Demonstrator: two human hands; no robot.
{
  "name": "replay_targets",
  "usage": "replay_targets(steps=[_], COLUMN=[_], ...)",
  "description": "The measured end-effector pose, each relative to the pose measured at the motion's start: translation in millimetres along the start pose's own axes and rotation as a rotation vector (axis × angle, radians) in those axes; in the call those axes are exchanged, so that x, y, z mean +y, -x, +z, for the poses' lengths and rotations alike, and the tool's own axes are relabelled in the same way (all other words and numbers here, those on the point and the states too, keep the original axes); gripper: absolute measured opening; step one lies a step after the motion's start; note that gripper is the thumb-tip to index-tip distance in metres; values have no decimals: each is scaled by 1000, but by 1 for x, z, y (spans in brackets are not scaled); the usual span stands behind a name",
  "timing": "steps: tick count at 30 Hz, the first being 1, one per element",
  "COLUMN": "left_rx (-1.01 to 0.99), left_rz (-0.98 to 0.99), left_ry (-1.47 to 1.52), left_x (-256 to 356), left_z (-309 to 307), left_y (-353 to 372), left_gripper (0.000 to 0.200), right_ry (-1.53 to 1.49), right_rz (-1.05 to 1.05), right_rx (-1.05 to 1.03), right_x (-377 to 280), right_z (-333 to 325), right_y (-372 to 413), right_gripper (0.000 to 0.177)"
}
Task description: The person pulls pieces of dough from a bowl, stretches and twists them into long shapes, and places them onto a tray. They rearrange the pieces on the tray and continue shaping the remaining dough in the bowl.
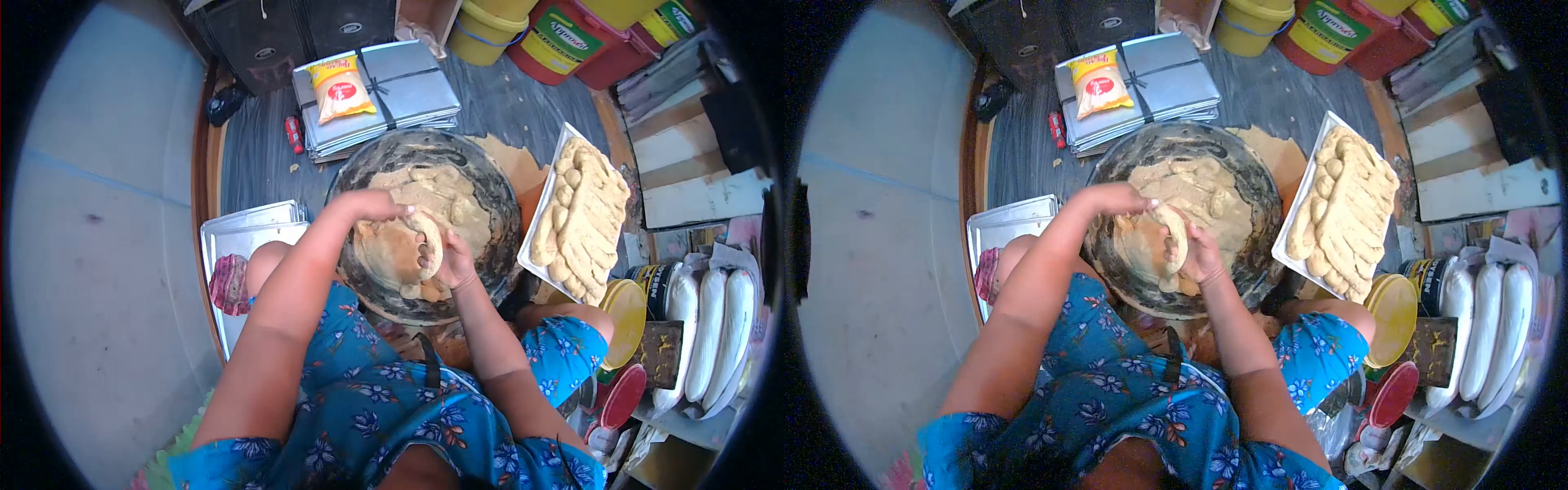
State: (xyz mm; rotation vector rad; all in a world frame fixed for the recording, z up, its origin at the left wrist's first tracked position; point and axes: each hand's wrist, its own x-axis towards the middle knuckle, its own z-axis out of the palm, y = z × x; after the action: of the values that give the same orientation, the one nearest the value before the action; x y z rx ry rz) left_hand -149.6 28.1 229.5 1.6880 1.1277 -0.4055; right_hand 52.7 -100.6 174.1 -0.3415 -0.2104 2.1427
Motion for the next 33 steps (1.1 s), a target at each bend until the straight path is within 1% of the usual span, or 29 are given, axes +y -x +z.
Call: replay_targets(steps=[1, 3, 4, 7, 8, 10, 12, 13, 14, 15, 17, 18, 20, 21, 23, 24, 26, 27, 28, 31, 32, 33], left_rx=[-53, -76, -92, 158, 161, 309, 433, 462, 491, 520, 572, 596, 489, 432, 386, 361, 484, 542, 529, 531, 487, 442], left_rz=[-47, 92, 160, 444, 572, 676, 757, 776, 795, 813, 732, 691, 755, 784, 741, 719, 727, 733, 709, 721, 675, 628], left_ry=[91, 479, 673, 949, 1128, 1334, 1516, 1557, 1597, 1636, 1719, 1761, 1765, 1766, 1869, 1918, 1866, 1838, 1851, 1817, 1818, 1816], left_x=[7, 17, 23, 56, 72, 89, 100, 102, 102, 103, 109, 112, 109, 110, 122, 129, 131, 134, 138, 138, 139, 162], left_z=[9, 29, 39, 56, 59, 79, 90, 95, 99, 102, 105, 107, 112, 115, 122, 126, 133, 135, 137, 142, 147, 150], left_y=[4, 15, 23, 57, 76, 90, 95, 96, 95, 96, 98, 98, 97, 98, 96, 96, 80, 76, 78, 63, 60, 83], left_gripper=[63, 61, 61, 54, 40, 35, 27, 28, 29, 30, 30, 30, 39, 44, 44, 44, 43, 42, 37, 39, 42, 46], right_ry=[22, 66, 88, 150, 193, 282, 385, 433, 516, 602, 774, 810, 881, 901, 936, 1058, 1302, 1342, 1380, 1447, 1460, 1660], right_rz=[-9, -25, -44, -92, -115, -161, -193, -205, -264, -267, -278, -284, -298, -347, -450, -537, -719, -789, -858, -1049, -1111, -1093], right_rx=[-43, -126, -115, -179, -137, -64, -92, -106, -60, -46, -17, 4, 50, 94, 184, 204, 250, 273, 296, 374, 402, 331], right_x=[-2, -8, -10, -20, -21, -21, -19, -16, -12, -11, -10, -10, -10, -7, -1, 2, 3, 0, -2, -10, -12, -13], right_z=[10, 35, 46, 75, 87, 115, 118, 122, 128, 128, 125, 125, 125, 122, 113, 104, 86, 81, 77, 81, 86, 98], right_y=[4, 16, 23, 43, 51, 68, 76, 80, 86, 88, 92, 93, 93, 92, 86, 83, 77, 76, 75, 79, 81, 87], right_gripper=[67, 68, 65, 62, 61, 58, 58, 57, 58, 57, 55, 51, 42, 37, 29, 28, 28, 28, 29, 35, 38, 41])
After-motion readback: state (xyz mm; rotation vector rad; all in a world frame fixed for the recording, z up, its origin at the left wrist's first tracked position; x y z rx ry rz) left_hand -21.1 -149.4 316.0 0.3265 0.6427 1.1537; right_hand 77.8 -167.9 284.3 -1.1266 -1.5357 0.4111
